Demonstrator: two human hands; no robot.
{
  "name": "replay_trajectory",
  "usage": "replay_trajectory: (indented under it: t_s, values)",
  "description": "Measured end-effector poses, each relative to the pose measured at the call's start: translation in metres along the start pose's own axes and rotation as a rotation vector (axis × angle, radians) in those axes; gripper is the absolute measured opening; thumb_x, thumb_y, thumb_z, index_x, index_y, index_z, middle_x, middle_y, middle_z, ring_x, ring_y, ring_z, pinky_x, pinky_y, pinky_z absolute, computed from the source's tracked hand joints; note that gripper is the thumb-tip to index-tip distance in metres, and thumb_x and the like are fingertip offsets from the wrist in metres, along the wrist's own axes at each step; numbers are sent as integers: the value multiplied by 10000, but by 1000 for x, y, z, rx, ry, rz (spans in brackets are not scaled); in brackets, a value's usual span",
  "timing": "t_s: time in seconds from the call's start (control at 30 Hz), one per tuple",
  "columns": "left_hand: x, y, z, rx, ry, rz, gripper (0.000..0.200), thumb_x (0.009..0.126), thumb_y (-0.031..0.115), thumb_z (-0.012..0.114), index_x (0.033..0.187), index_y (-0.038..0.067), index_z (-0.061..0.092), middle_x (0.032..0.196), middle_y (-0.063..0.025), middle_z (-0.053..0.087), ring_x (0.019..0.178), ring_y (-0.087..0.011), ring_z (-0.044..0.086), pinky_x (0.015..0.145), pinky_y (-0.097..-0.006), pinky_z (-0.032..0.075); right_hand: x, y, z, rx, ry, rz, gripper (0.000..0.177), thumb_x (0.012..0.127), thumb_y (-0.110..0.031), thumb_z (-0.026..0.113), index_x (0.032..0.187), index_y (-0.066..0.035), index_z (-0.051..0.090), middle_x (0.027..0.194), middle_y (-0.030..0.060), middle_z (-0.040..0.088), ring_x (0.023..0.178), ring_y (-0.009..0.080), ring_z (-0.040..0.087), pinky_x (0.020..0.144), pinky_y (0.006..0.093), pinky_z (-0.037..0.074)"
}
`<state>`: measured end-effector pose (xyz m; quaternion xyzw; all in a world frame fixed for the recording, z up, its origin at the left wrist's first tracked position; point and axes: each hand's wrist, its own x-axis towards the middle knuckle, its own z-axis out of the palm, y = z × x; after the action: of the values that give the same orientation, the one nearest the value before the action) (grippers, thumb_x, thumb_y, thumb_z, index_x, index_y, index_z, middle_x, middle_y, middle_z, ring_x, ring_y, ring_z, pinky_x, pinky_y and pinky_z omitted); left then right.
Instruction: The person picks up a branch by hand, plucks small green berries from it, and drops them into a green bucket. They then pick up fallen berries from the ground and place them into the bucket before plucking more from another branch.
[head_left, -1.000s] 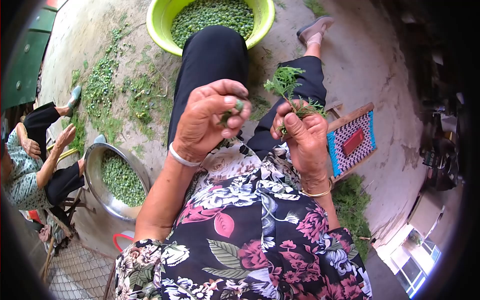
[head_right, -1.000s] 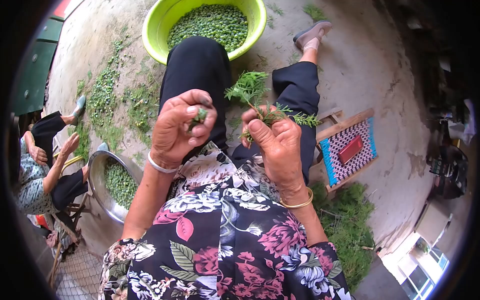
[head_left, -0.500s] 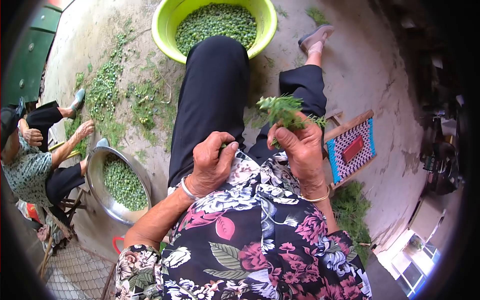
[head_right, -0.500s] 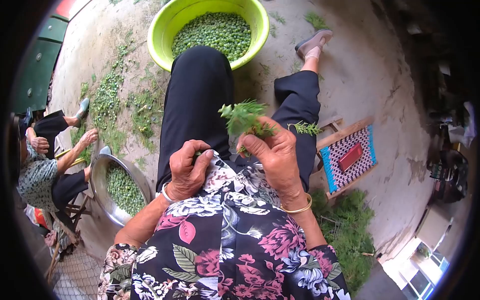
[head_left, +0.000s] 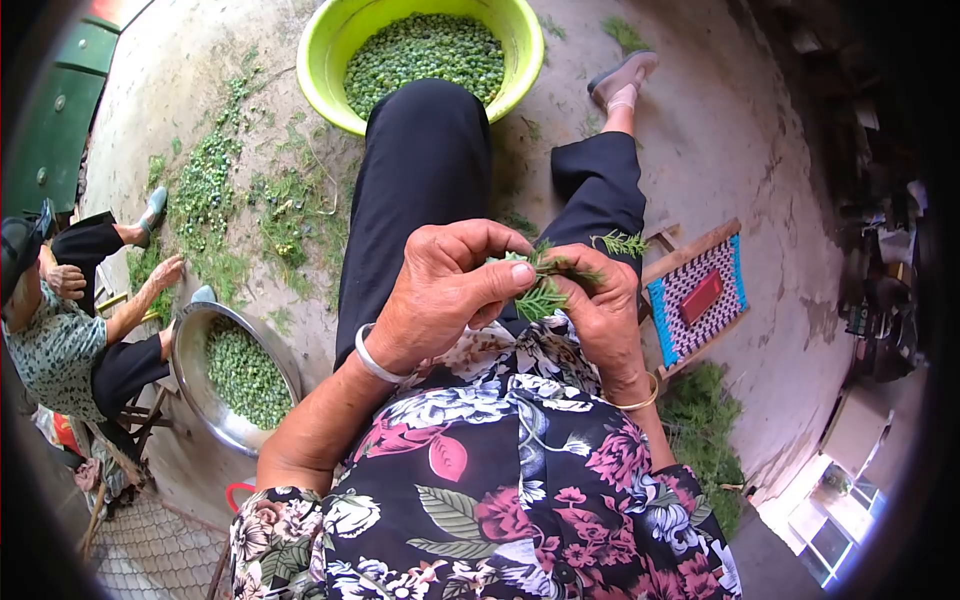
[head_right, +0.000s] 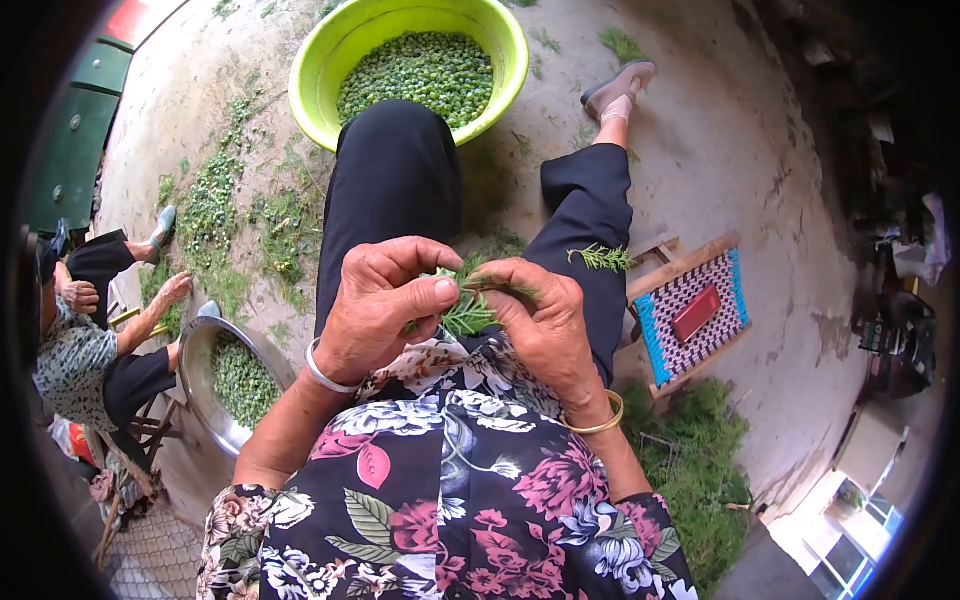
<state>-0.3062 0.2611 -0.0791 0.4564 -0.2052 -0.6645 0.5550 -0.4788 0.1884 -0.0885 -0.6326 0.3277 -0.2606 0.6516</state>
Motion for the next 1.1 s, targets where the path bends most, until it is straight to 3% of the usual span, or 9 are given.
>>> replay_trajectory:
  t_s: [0.3, 0.43, 0.5, 0.53, 0.63, 0.7, 0.77, 0.83, 1.1]
  values:
    - [16, -15, -11, 109, 478, 195, 121, 841, 70, 652, 882, -40, 625, 627, -16, 582, 475, -29, 470, 386, -179, 326, -4, -11, 7, -20, 147, 60, 79, 861, -2, 605, 878, 47, 666, 787, 61, 672, 673, 85, 604, 611, 221, 476]
    - [9, 1, -46, -258, 302, 81, 131, 862, 69, 608, 947, -30, 597, 757, -96, 620, 554, -82, 535, 425, -194, 392, -8, 1, -13, 157, 169, 145, 156, 891, -97, 601, 903, 51, 651, 809, 84, 667, 654, 122, 609, 599, 242, 479]
    - [11, 10, -41, -393, 175, -10, 136, 872, 64, 584, 971, -29, 588, 817, -129, 631, 598, -110, 565, 458, -207, 430, -6, 11, -15, 656, 197, 240, 170, 889, -105, 606, 941, 55, 626, 831, 104, 659, 656, 156, 609, 616, 278, 490]
    - [13, 15, -36, -424, 185, 1, 143, 883, 71, 560, 981, -30, 584, 858, -152, 632, 647, -138, 583, 507, -229, 460, -6, 16, -17, 700, 189, 263, 132, 891, -74, 588, 978, 23, 570, 841, 132, 630, 692, 232, 615, 611, 382, 516]
    - [31, 48, -40, -533, 184, 108, 216, 926, 135, 500, 1020, -53, 552, 949, -211, 616, 794, -228, 614, 659, -305, 529, -4, 18, -15, 748, 223, 288, 202, 890, -110, 606, 1011, 52, 594, 852, 111, 654, 671, 190, 620, 639, 336, 517]
    - [57, 89, -36, -479, 396, 351, 275, 971, 154, 431, 1087, -86, 501, 990, -221, 578, 877, -256, 600, 739, -334, 524, -5, 18, -16, 750, 220, 283, 210, 898, -116, 598, 1029, 48, 586, 880, 118, 655, 708, 206, 638, 650, 362, 534]
    - [86, 116, -67, -100, 222, 604, 366, 967, 226, 485, 1143, -95, 506, 1000, -179, 589, 873, -252, 592, 780, -367, 501, -6, 18, -16, 756, 235, 284, 203, 911, -112, 579, 1035, 48, 587, 902, 124, 656, 755, 220, 653, 655, 371, 545]
    - [92, 139, -80, 1039, 493, 816, 499, 939, 269, 542, 1320, -36, 436, 1265, -207, 503, 1146, -300, 500, 885, -410, 471, -5, 11, -14, 766, 244, 274, 185, 917, -98, 564, 1033, 45, 586, 907, 126, 657, 781, 227, 662, 657, 373, 552]
    - [91, 96, -77, 471, 747, 751, 528, 841, 122, 677, 1232, -143, 441, 1081, -204, 575, 928, -206, 616, 784, -262, 542, 1, 14, -15, 717, 174, 304, 210, 908, -118, 581, 1024, 57, 596, 876, 127, 661, 740, 206, 651, 650, 346, 536]
